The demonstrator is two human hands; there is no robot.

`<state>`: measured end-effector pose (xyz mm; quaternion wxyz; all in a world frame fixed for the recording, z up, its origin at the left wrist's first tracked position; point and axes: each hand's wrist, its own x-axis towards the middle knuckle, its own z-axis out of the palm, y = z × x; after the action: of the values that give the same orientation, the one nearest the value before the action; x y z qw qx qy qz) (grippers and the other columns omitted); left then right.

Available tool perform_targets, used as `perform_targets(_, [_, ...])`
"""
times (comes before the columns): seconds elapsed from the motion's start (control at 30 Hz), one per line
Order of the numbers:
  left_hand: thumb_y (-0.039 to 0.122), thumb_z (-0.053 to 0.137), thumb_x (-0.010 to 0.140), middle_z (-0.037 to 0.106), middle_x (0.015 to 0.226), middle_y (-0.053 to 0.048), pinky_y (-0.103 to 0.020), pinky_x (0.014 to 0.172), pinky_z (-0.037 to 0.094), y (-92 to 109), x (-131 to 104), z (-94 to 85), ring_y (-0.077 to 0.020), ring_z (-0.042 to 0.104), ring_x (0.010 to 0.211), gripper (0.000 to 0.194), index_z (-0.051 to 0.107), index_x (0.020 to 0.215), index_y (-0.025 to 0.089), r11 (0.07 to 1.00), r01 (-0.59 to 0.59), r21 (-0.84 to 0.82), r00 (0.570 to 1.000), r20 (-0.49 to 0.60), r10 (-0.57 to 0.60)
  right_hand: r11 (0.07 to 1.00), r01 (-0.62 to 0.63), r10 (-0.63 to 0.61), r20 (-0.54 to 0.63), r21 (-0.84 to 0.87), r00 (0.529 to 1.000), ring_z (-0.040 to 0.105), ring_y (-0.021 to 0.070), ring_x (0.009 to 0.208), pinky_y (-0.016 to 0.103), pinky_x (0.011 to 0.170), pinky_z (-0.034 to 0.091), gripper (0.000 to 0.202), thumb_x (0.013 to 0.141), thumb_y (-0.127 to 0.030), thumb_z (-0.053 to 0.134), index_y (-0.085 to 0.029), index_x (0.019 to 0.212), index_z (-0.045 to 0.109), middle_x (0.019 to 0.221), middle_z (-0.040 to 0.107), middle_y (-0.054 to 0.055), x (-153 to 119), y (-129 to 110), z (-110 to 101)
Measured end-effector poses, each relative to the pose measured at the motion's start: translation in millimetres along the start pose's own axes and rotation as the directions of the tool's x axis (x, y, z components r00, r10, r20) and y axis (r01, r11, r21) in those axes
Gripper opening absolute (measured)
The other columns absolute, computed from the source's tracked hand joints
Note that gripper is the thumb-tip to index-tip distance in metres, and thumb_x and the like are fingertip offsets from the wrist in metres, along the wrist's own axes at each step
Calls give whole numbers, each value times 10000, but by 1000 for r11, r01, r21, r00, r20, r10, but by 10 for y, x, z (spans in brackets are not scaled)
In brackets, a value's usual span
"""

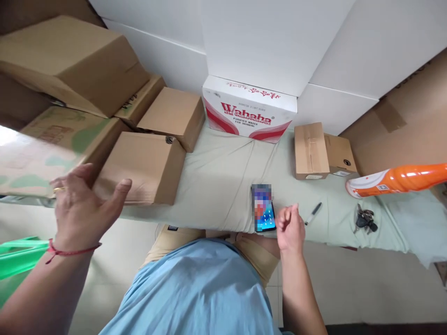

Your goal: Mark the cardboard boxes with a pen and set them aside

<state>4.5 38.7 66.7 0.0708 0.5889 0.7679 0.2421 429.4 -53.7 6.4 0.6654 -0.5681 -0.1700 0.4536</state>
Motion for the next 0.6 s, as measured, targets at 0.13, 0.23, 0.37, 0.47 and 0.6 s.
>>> perform_targets(0.13, [621, 701, 898, 382, 1715, -329, -741, 1220, 399, 127, 36, 77, -546, 356, 1594, 1049, 298, 1700, 78, 992, 0, 124, 993, 119, -15, 963, -227, 203, 160, 147, 966, 760, 226, 1034, 375, 823, 667, 576, 911, -789, 686, -238, 1039, 797, 1218, 807, 110, -60, -64, 212])
perform_targets(0.23, [674, 744, 875, 310, 1770, -300, -780, 1195, 400, 196, -18, 56, -581, 368, 1585, 1078, 304, 1731, 188, 980, -52, 193, 984, 176, 18, 945, -277, 238, 216, 171, 947, 706, 261, 1293, 466, 1054, 632, 640, 973, -781, 584, -235, 1229, 799, 1431, 750, 134, -85, -62, 355])
perform_targets(0.37, [748, 713, 876, 255, 1783, -328, -821, 1172, 389, 235, -27, -9, -634, 322, 1587, 1134, 274, 1752, 177, 967, -80, 240, 968, 249, 18, 929, -324, 276, 251, 179, 928, 701, 262, 1308, 462, 1061, 631, 684, 977, -795, 552, -226, 1269, 795, 1463, 735, 141, -99, -29, 451])
perform_targets(0.47, [829, 626, 885, 252, 1784, -319, -848, 1133, 399, 259, 44, -27, -666, 336, 1552, 1161, 228, 1767, 187, 960, -98, 263, 949, 315, 10, 907, -368, 305, 283, 206, 909, 726, 253, 1239, 433, 1019, 647, 680, 961, -792, 586, -214, 1249, 797, 1459, 733, 154, -88, 3, 460])
perform_targets(0.6, [773, 644, 856, 286, 1781, -278, -844, 1118, 414, 332, 117, -15, -671, 372, 1509, 1112, 298, 1740, 194, 954, -94, 283, 939, 343, -9, 926, -332, 278, 276, 176, 920, 701, 157, 839, 284, 717, 636, 365, 812, -527, 919, -226, 989, 814, 1088, 810, 76, -65, 73, 390])
